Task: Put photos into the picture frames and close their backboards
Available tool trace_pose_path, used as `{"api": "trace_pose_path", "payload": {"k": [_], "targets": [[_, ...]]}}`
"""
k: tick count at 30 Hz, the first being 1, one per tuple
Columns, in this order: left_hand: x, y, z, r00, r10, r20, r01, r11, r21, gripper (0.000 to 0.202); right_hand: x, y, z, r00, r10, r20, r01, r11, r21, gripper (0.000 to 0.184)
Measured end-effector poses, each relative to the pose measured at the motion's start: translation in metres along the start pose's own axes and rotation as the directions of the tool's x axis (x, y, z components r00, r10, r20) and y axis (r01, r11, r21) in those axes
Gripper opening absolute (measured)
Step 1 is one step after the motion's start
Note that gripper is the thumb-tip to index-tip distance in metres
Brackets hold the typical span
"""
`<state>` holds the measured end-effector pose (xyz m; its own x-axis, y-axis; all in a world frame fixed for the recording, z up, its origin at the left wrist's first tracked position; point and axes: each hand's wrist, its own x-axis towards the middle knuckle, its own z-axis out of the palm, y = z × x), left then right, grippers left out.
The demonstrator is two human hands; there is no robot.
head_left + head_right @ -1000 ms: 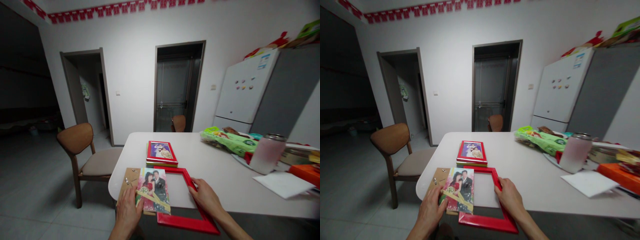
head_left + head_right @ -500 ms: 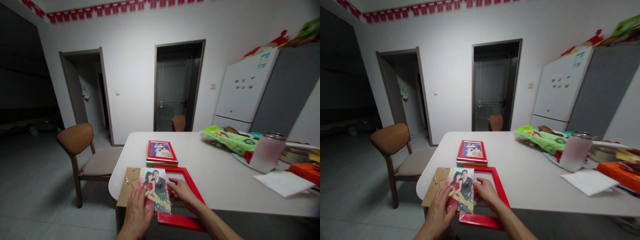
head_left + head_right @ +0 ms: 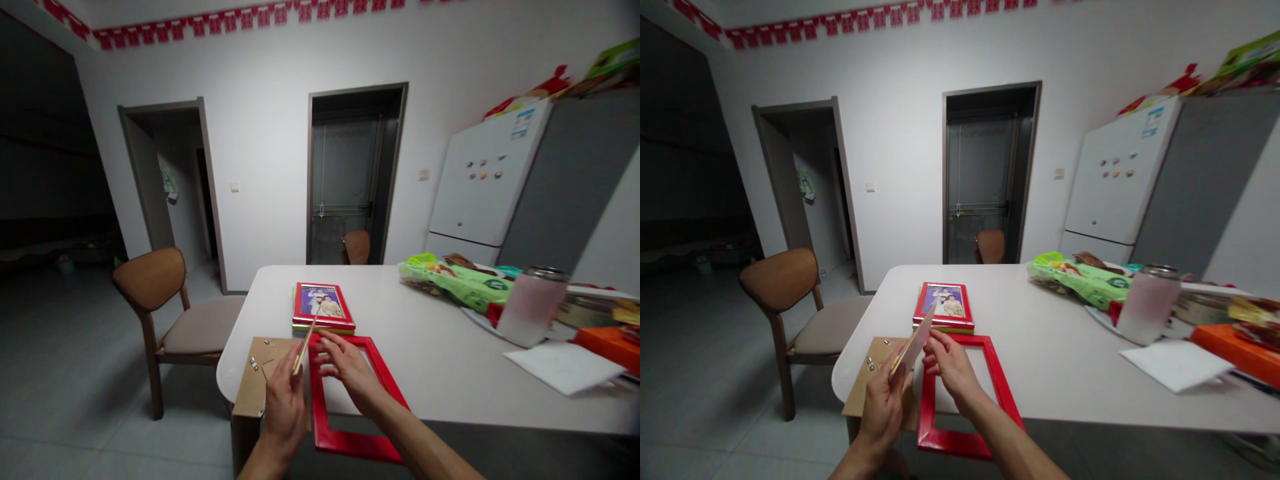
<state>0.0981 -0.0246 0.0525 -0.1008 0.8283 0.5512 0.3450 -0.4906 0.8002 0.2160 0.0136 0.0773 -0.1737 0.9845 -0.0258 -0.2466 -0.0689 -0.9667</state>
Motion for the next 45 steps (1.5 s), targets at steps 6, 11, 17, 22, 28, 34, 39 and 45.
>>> {"api": "trace_pose_path", "payload": {"k": [6, 11, 17, 22, 28, 34, 39, 45], "targets": [[-0.003, 0.011, 0.024, 0.912, -0.404, 0.068, 0.359, 0.71, -0.606, 0.045, -0.002, 0.026, -0.029, 0.995, 0.075, -0.069, -0.061, 0.98, 0.189, 0.023], [-0.008, -0.006, 0.027, 0.897, -0.42, 0.137, 0.419, 0.711, -0.565, 0.054, 0.004, 0.01, -0.08, 0.972, 0.08, -0.223, -0.089, 0.996, -0.031, 0.038], [-0.024, -0.01, 0.022, 0.888, -0.322, 0.327, 0.325, 0.944, 0.048, 0.05, 0.019, 0.024, -0.12, 0.965, -0.004, -0.261, -0.114, 0.894, -0.433, 0.042], [-0.031, -0.002, 0.023, 0.853, -0.293, 0.431, 0.167, 0.937, 0.308, 0.054, 0.031, 0.039, -0.115, 0.982, -0.063, -0.18, -0.059, 0.797, -0.601, 0.041], [-0.035, -0.013, 0.024, 0.854, -0.179, 0.488, -0.022, 0.926, 0.377, 0.056, 0.022, 0.024, -0.1, 0.971, -0.196, -0.135, -0.039, 0.429, -0.903, 0.033], [-0.037, -0.009, 0.028, 0.839, -0.185, 0.512, -0.073, 0.894, 0.442, 0.055, 0.009, 0.023, -0.091, 0.959, -0.222, -0.177, -0.179, 0.011, -0.984, 0.034], [-0.035, -0.008, 0.012, 0.817, -0.199, 0.541, -0.086, 0.886, 0.456, 0.06, 0.009, 0.028, -0.095, 0.95, -0.287, -0.122, -0.132, -0.016, -0.991, 0.035], [-0.025, -0.038, -0.05, 0.862, -0.341, 0.376, -0.031, 0.703, 0.71, 0.072, -0.004, 0.03, -0.045, 0.944, -0.296, 0.149, 0.195, 0.133, -0.972, 0.038]]}}
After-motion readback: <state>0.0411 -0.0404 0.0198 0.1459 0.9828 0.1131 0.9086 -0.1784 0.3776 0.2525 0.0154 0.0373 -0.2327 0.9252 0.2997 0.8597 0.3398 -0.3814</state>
